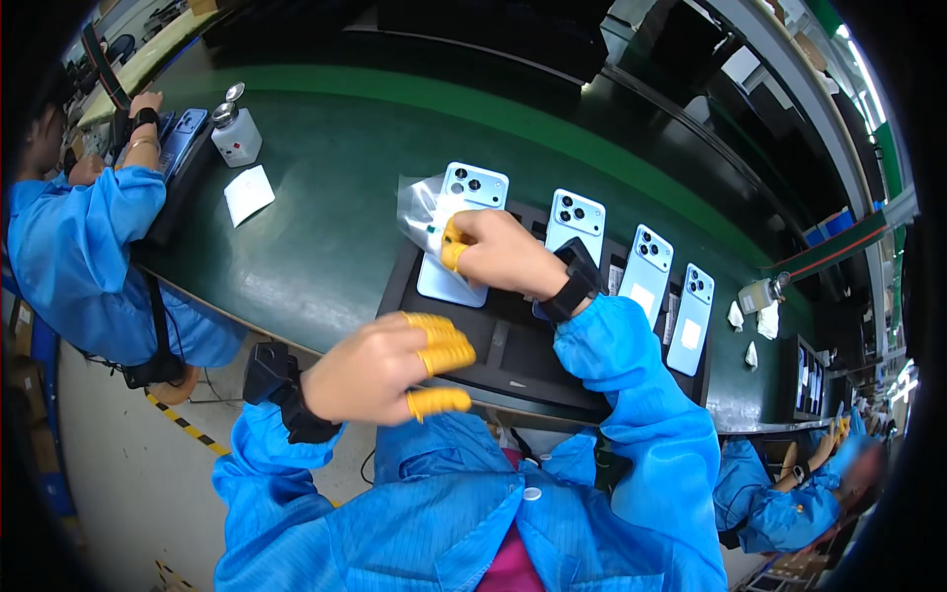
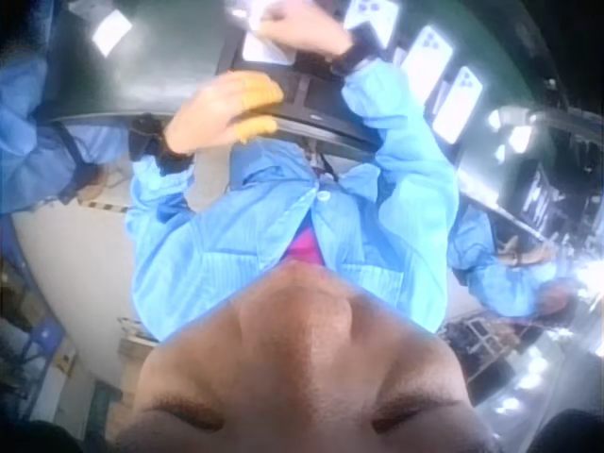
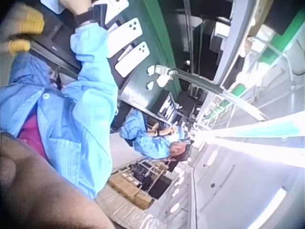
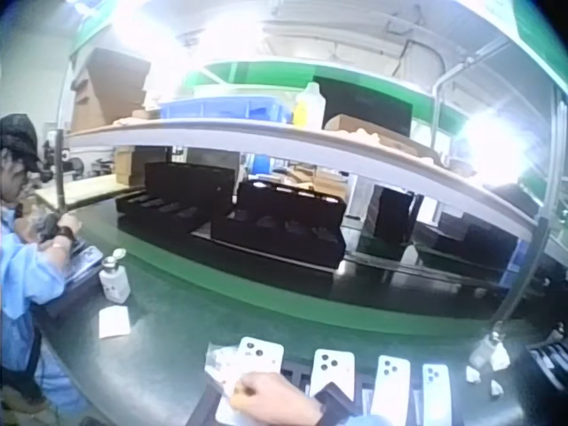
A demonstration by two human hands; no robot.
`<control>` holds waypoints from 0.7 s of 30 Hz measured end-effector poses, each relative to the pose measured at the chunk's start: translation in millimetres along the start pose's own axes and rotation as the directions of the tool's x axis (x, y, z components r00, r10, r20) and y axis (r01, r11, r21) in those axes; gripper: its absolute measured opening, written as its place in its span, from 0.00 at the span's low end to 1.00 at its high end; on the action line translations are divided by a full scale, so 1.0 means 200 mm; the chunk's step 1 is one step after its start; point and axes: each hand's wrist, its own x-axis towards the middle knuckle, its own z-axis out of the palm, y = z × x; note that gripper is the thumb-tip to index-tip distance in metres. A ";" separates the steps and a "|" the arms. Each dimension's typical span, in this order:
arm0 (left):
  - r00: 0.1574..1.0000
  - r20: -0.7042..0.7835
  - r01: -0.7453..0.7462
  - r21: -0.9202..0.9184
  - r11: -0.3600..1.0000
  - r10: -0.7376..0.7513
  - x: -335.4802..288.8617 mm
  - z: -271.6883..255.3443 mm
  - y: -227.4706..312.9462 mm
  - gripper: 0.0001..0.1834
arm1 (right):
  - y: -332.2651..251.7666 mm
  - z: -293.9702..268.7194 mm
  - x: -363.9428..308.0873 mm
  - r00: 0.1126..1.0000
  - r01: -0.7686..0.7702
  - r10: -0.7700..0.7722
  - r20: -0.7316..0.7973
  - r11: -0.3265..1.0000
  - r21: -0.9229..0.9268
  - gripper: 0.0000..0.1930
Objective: Cleaning and inspecting the rear surfaces and camera lenses of multiple smartphones on an assembly line conveyor.
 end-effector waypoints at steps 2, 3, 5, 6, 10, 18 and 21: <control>0.997 -0.044 0.069 0.188 0.980 -0.062 0.03 0.02 -0.04 0.29 | 0.03 0.00 0.02 1.000 0.011 -0.010 -0.027 0.999 0.035 0.13; 0.996 -0.058 0.087 0.306 0.948 -0.073 0.05 0.03 -0.06 0.31 | 0.06 0.01 0.03 0.996 0.052 -0.052 -0.070 0.999 0.007 0.13; 0.985 0.043 0.144 0.341 0.929 -0.168 0.04 0.09 -0.09 0.36 | 0.12 -0.04 0.02 0.963 0.177 -0.205 -0.178 0.971 -0.158 0.13; 0.989 0.010 0.137 0.352 0.926 -0.150 0.04 0.10 -0.11 0.37 | 0.16 -0.09 0.01 0.899 0.270 -0.360 -0.250 0.904 -0.332 0.13; 0.980 0.000 0.181 0.412 0.893 -0.199 0.01 0.11 -0.09 0.40 | 0.20 -0.66 -0.42 0.764 0.205 0.009 -0.645 0.945 0.256 0.10; 0.975 -0.085 0.223 0.395 0.891 -0.206 0.07 0.12 -0.05 0.36 | 0.52 -0.73 -2.35 -0.267 -0.640 -0.519 -0.812 0.725 -0.254 0.13; 0.933 -0.132 0.360 0.362 0.860 -0.335 0.08 0.12 -0.03 0.35 | 0.55 -0.36 -2.34 -0.036 -0.961 -0.796 -0.604 0.193 -0.197 0.13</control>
